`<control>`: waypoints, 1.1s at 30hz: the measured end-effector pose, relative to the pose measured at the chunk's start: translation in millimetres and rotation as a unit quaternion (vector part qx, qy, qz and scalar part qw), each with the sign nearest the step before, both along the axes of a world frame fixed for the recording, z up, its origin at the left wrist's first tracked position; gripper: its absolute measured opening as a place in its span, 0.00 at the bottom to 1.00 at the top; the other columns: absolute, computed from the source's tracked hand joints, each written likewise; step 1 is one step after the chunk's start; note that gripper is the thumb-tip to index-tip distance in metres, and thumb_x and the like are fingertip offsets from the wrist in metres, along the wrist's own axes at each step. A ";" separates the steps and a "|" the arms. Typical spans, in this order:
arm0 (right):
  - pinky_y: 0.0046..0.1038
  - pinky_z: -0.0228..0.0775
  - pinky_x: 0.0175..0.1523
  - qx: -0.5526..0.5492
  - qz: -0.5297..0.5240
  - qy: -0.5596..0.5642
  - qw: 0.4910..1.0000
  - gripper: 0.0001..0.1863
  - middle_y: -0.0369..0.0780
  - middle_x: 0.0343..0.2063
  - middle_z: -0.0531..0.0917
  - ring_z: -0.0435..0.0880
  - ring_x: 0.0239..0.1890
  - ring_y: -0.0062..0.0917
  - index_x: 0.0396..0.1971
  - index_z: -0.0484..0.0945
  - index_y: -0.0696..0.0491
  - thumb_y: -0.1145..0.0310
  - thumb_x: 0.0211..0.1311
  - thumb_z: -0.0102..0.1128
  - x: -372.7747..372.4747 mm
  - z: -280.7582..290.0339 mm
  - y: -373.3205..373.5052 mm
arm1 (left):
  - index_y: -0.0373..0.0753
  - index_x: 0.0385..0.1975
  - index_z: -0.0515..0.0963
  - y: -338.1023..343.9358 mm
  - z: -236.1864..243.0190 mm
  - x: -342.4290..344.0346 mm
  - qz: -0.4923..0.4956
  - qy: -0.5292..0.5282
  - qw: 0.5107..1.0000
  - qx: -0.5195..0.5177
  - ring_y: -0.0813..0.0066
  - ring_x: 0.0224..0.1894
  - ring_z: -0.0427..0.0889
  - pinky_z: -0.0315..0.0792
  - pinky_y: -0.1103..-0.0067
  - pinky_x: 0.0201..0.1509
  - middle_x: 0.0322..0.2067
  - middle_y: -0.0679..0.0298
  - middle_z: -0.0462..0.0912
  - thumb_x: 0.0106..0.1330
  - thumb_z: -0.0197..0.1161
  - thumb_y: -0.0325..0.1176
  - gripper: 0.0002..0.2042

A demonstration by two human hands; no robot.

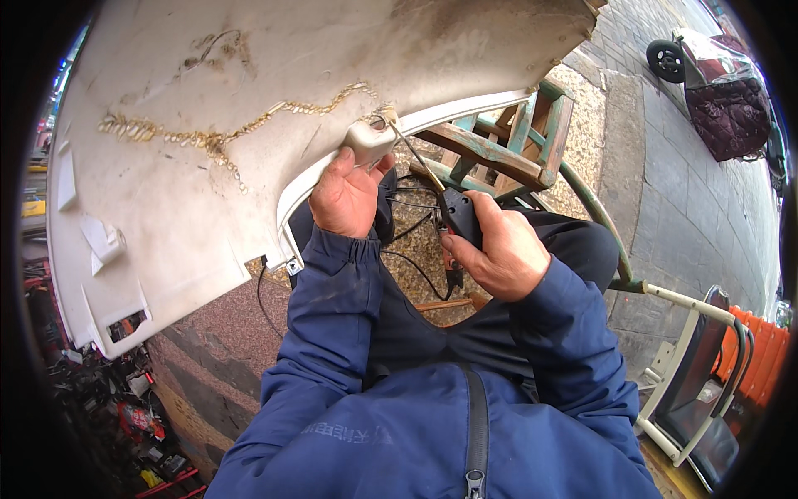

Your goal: The person uses a handheld hot-air welding tool to melt and fuse a crack on a black plastic motorcycle fender. They hold the fender with one hand and guide the tool along the damaged seam, then flip the part to continue welding on the underside.

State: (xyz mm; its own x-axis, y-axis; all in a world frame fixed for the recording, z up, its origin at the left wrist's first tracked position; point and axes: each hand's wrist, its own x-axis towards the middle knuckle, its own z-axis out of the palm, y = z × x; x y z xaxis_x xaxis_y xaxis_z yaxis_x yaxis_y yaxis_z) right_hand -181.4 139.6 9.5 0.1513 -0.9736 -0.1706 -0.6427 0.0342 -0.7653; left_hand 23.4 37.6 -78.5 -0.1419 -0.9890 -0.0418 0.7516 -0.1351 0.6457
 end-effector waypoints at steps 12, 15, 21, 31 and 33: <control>0.36 0.78 0.36 0.002 0.001 0.003 1.000 0.22 0.46 0.26 0.86 0.88 0.31 0.41 0.53 0.68 0.65 0.72 0.64 0.64 0.7 -2.2 1.1 | 0.33 0.60 0.73 0.1 -0.1 0.1 -0.008 0.009 1.000 0.001 0.58 0.60 0.77 0.71 0.59 0.60 0.57 0.55 0.79 0.69 0.59 0.36 0.22; 0.36 0.78 0.37 0.001 0.001 0.005 1.000 0.23 0.46 0.25 0.86 0.88 0.31 0.41 0.53 0.68 0.65 0.72 0.64 0.64 1.2 -1.7 1.6 | 0.34 0.61 0.72 0.7 0.0 -0.2 -0.002 0.005 1.000 0.002 0.57 0.60 0.76 0.71 0.58 0.59 0.58 0.54 0.78 0.69 0.59 0.37 0.23; 0.35 0.78 0.37 0.011 -0.001 0.000 1.000 0.23 0.46 0.25 0.86 0.88 0.31 0.41 0.54 0.68 0.66 0.72 0.64 0.64 2.1 1.0 1.4 | 0.34 0.63 0.69 0.5 -0.2 -0.1 -0.004 -0.004 1.000 0.003 0.56 0.62 0.74 0.70 0.57 0.59 0.60 0.53 0.76 0.68 0.59 0.37 0.25; 0.35 0.79 0.37 0.011 -0.004 0.002 1.000 0.23 0.46 0.25 0.86 0.89 0.31 0.41 0.53 0.68 0.66 0.71 0.63 0.65 2.9 0.9 2.0 | 0.35 0.59 0.73 1.6 3.2 -2.0 0.003 0.007 1.000 0.003 0.57 0.60 0.78 0.72 0.59 0.59 0.57 0.56 0.79 0.68 0.60 0.36 0.21; 0.35 0.79 0.37 0.003 -0.002 0.004 1.000 0.23 0.46 0.25 0.86 0.89 0.31 0.41 0.53 0.68 0.66 0.71 0.64 0.65 2.9 0.4 1.9 | 0.35 0.59 0.73 1.7 3.6 -2.1 0.003 0.006 1.000 0.004 0.57 0.60 0.78 0.72 0.59 0.59 0.57 0.56 0.79 0.68 0.60 0.35 0.21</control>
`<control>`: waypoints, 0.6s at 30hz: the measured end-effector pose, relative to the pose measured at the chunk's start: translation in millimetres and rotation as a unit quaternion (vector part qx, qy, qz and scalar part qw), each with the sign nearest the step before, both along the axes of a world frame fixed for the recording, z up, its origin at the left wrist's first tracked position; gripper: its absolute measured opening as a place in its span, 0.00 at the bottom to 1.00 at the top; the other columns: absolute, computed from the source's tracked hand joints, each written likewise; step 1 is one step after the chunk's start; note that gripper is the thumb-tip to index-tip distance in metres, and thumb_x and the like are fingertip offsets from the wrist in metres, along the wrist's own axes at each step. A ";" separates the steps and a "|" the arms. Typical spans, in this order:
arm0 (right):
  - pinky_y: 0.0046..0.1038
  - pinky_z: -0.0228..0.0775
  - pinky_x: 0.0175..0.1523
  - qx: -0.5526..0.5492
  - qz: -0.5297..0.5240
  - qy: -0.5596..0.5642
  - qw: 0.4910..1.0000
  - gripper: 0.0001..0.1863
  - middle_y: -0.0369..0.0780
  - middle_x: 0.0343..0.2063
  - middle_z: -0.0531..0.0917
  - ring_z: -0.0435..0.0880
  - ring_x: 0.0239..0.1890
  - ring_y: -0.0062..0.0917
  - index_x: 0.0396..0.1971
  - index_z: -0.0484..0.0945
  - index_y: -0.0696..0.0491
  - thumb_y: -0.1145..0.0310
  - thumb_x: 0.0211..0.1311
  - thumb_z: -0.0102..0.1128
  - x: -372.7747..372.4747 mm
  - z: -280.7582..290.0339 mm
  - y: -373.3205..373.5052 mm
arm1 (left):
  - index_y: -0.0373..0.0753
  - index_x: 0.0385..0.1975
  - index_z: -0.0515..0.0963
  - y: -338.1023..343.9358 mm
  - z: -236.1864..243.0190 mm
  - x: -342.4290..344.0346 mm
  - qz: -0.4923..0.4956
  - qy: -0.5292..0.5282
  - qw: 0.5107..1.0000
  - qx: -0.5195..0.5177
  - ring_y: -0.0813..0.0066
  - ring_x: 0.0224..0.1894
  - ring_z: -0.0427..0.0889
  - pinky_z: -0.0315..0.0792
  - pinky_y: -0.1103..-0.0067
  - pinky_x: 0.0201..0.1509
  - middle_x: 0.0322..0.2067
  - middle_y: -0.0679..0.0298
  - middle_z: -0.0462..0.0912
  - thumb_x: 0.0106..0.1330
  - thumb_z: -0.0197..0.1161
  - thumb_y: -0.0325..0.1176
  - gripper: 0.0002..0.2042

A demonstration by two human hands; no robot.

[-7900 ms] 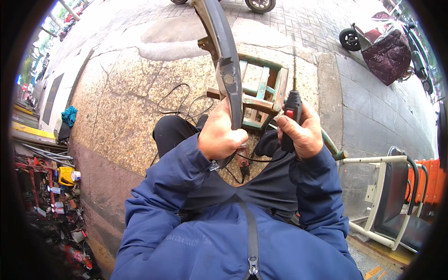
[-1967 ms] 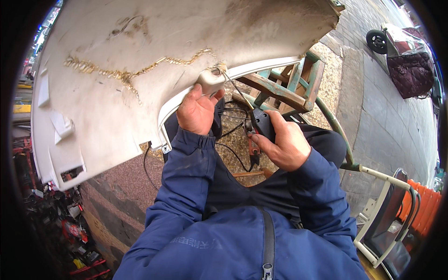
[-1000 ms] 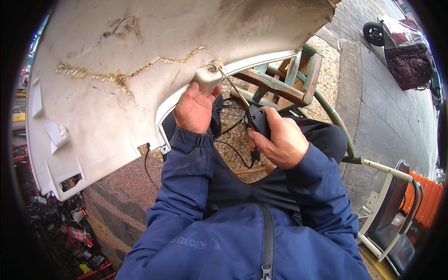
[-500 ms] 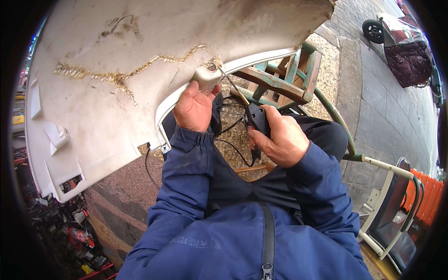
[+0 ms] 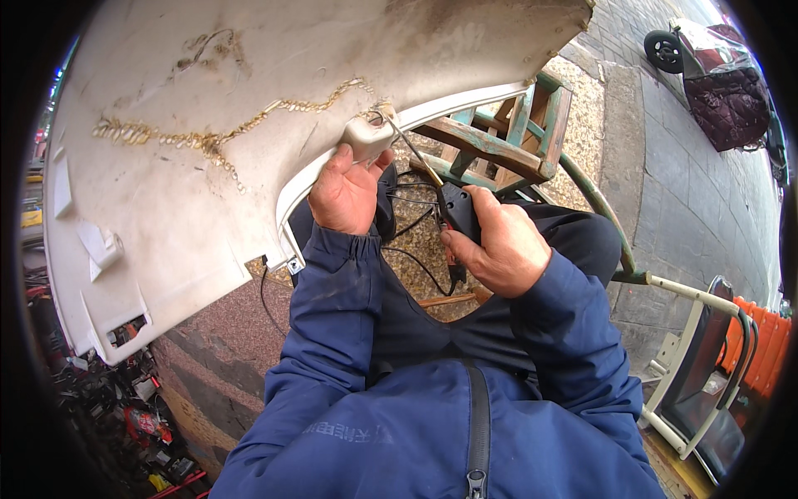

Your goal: The person uses a handheld hot-air welding tool to melt and fuse a crack on a black plastic motorcycle fender. They hold the fender with one hand and guide the tool along the damaged seam, then flip the part to continue welding on the underside.

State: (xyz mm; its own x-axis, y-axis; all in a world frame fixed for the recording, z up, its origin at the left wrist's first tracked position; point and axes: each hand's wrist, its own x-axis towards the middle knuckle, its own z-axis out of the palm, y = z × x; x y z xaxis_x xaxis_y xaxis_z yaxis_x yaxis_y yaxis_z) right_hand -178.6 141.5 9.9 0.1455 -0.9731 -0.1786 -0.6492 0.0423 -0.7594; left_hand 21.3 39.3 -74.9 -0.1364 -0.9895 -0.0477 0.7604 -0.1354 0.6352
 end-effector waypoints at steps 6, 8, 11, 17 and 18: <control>0.35 0.79 0.36 0.012 0.003 0.002 1.000 0.23 0.46 0.25 0.86 0.89 0.31 0.41 0.53 0.67 0.66 0.71 0.64 0.64 -0.8 0.4 -0.2 | 0.35 0.59 0.73 -0.6 -0.3 0.7 -0.005 0.000 1.000 -0.001 0.58 0.60 0.78 0.72 0.59 0.59 0.57 0.56 0.79 0.68 0.59 0.35 0.21; 0.35 0.79 0.36 0.013 0.004 0.004 1.000 0.23 0.46 0.24 0.86 0.89 0.31 0.41 0.53 0.67 0.67 0.71 0.64 0.64 -0.8 0.6 -0.3 | 0.35 0.59 0.73 -1.0 -0.7 0.9 -0.004 -0.002 1.000 0.001 0.57 0.60 0.78 0.72 0.59 0.59 0.58 0.56 0.79 0.68 0.59 0.35 0.21; 0.36 0.78 0.36 0.010 0.005 0.009 1.000 0.23 0.46 0.24 0.86 0.88 0.30 0.41 0.53 0.67 0.67 0.71 0.64 0.64 -0.6 0.4 -0.1 | 0.35 0.59 0.73 -0.8 -1.3 1.4 -0.001 -0.003 1.000 0.003 0.57 0.60 0.77 0.72 0.59 0.59 0.58 0.56 0.79 0.68 0.59 0.35 0.21; 0.36 0.78 0.36 0.008 0.002 0.004 1.000 0.23 0.46 0.24 0.86 0.88 0.30 0.41 0.53 0.68 0.67 0.71 0.64 0.64 -0.1 -0.6 -0.3 | 0.33 0.63 0.68 -1.6 -3.8 2.5 -0.010 -0.006 1.000 0.001 0.55 0.63 0.74 0.70 0.56 0.61 0.61 0.53 0.76 0.68 0.58 0.36 0.25; 0.36 0.78 0.36 0.010 0.003 0.003 1.000 0.23 0.46 0.24 0.86 0.88 0.30 0.41 0.53 0.68 0.67 0.71 0.64 0.64 -0.3 -0.4 -0.3 | 0.33 0.63 0.69 -1.6 -4.3 2.6 -0.008 -0.006 1.000 0.002 0.55 0.63 0.74 0.70 0.56 0.61 0.61 0.53 0.76 0.68 0.58 0.36 0.24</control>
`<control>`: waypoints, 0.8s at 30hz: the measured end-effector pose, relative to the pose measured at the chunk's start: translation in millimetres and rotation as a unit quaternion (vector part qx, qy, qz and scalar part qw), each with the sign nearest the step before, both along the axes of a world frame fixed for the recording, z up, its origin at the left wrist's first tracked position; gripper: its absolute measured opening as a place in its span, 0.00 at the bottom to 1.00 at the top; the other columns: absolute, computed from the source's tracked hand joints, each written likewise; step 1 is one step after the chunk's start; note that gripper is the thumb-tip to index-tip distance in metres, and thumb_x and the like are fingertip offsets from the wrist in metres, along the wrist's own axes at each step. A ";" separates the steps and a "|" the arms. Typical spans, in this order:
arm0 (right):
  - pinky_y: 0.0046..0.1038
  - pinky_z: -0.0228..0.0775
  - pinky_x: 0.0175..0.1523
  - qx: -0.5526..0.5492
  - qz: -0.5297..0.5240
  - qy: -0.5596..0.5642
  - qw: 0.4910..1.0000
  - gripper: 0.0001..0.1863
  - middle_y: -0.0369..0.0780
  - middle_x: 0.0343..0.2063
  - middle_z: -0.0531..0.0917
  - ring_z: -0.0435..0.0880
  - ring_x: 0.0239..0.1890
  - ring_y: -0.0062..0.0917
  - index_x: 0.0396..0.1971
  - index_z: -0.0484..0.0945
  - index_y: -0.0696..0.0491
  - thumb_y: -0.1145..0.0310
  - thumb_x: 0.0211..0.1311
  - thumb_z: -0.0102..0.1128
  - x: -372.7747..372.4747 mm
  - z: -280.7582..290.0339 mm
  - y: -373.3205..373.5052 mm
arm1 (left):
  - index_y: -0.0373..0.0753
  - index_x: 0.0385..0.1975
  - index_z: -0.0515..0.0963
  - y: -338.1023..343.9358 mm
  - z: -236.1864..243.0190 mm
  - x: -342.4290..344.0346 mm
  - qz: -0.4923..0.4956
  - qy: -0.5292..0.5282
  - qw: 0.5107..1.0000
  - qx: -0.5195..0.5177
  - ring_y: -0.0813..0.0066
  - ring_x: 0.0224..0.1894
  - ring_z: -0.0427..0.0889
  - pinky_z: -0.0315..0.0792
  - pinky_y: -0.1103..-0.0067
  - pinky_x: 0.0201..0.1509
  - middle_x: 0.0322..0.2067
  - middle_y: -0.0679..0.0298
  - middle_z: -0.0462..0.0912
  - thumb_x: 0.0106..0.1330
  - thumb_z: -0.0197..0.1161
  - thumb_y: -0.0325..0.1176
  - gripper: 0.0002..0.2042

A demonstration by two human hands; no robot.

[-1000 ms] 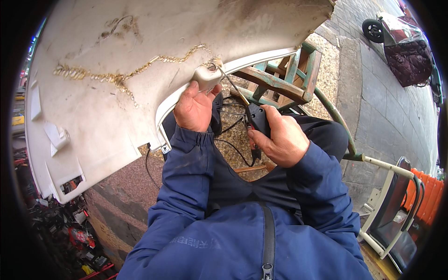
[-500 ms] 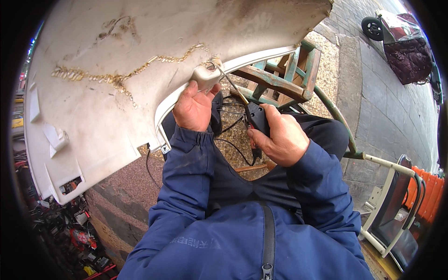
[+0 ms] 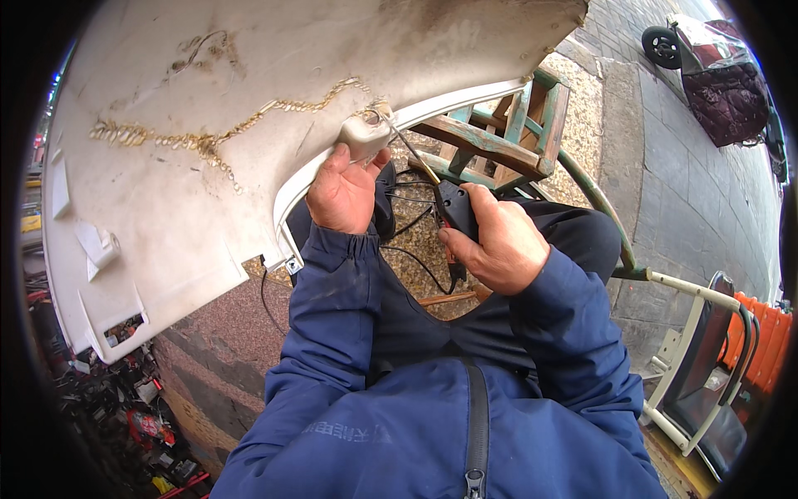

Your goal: The person uses a handheld hot-air welding tool to melt and fuse a crack on a black plastic motorcycle fender. They hold the fender with one hand and guide the tool along the damaged seam, then flip the part to continue welding on the underside.

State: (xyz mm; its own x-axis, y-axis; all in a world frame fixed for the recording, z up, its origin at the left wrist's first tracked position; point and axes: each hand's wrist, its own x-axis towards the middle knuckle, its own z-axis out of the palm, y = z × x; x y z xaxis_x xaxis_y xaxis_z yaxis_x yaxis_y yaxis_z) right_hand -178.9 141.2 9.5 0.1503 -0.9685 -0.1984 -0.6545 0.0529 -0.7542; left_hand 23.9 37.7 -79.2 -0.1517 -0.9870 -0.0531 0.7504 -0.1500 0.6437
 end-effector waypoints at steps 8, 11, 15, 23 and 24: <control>0.35 0.79 0.34 0.003 -0.001 0.001 1.000 0.22 0.47 0.23 0.85 0.89 0.29 0.40 0.52 0.68 0.67 0.71 0.64 0.64 0.3 0.9 -0.1 | 0.32 0.62 0.69 0.0 -1.5 -0.1 0.004 0.000 1.000 0.002 0.55 0.62 0.75 0.71 0.56 0.61 0.61 0.52 0.76 0.68 0.57 0.36 0.24; 0.35 0.78 0.34 0.007 -0.003 -0.003 1.000 0.22 0.47 0.22 0.85 0.89 0.28 0.39 0.52 0.68 0.66 0.71 0.64 0.64 0.0 1.0 -0.1 | 0.32 0.63 0.69 0.0 -1.0 -0.7 0.010 -0.003 1.000 0.004 0.55 0.62 0.75 0.71 0.56 0.61 0.61 0.52 0.76 0.68 0.57 0.37 0.25; 0.35 0.78 0.33 0.008 -0.006 -0.005 1.000 0.22 0.47 0.22 0.85 0.88 0.28 0.39 0.52 0.68 0.66 0.71 0.63 0.64 0.3 0.9 -0.2 | 0.33 0.63 0.69 0.5 0.4 -0.6 0.008 -0.003 1.000 0.004 0.55 0.63 0.74 0.71 0.56 0.61 0.61 0.52 0.75 0.68 0.58 0.36 0.25; 0.35 0.78 0.34 -0.004 -0.009 -0.002 1.000 0.24 0.48 0.23 0.85 0.88 0.29 0.40 0.53 0.68 0.66 0.71 0.63 0.66 0.5 2.7 0.4 | 0.36 0.63 0.69 1.8 1.8 -1.1 0.010 -0.007 1.000 -0.005 0.56 0.63 0.74 0.71 0.55 0.60 0.61 0.54 0.75 0.69 0.58 0.35 0.24; 0.35 0.78 0.34 -0.009 -0.012 -0.005 1.000 0.24 0.48 0.24 0.85 0.88 0.29 0.40 0.53 0.68 0.66 0.71 0.62 0.66 0.4 3.5 0.7 | 0.36 0.63 0.69 1.6 1.7 -1.1 0.007 -0.002 1.000 -0.003 0.56 0.63 0.74 0.71 0.55 0.60 0.61 0.54 0.75 0.69 0.57 0.35 0.24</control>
State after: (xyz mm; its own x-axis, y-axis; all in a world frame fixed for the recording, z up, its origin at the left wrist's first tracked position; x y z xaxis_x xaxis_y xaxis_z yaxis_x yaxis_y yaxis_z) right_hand -178.5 141.8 13.0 0.1281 -0.9755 -0.1787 -0.6449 0.0550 -0.7623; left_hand 22.8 39.3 -77.5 -0.1372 -0.9894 -0.0471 0.7499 -0.1348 0.6476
